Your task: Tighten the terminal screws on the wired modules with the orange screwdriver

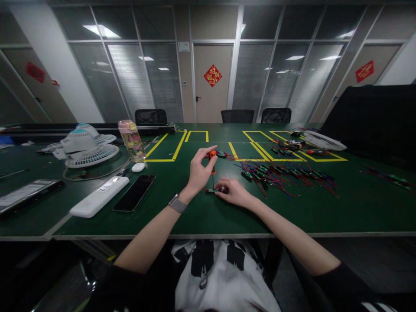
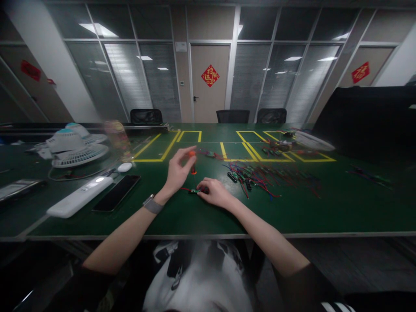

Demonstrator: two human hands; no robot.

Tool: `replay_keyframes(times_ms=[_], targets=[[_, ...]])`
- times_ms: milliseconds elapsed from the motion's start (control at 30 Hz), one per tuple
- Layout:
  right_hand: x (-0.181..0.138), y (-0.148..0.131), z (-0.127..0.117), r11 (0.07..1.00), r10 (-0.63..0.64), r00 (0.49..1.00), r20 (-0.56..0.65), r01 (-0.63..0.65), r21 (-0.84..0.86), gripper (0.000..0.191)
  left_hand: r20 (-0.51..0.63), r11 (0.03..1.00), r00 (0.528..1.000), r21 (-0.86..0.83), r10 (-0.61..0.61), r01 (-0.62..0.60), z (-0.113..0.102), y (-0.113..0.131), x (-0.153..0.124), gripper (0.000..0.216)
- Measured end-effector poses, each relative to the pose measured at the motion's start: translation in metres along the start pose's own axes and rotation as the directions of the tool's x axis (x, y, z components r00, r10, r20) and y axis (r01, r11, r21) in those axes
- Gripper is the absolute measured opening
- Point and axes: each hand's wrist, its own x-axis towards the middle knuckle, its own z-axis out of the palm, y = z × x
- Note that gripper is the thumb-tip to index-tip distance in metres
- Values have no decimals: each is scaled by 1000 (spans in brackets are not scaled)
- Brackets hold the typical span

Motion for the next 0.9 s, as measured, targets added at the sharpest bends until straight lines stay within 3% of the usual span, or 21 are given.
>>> replay_keyframes(times_ms=[133,367,567,767,900], targets=[[0,-1,-1,1000,-3,1000,0,3,-9,12,-14,997,1000,77,5,-4,-1,0,1,24],[0,-1,0,1000,-6,1000,3,6,-6,12,100,985,993,-153,-67,82,1,-2,0,33],[0,1,1,1000,-15,1000,-7,15,-10,12,-21,997,1000,77,7,-5,-2,1,1,21],[-1,-1,-1,1000,-7,1000,6,7,4,12,96,989,994,-136,-46,59,-1,1,0,34],[-1,-2,-1,1000,-3,1000,1,3,-5,12,39,999,999,-43,-30,32,1,1,-1,30]])
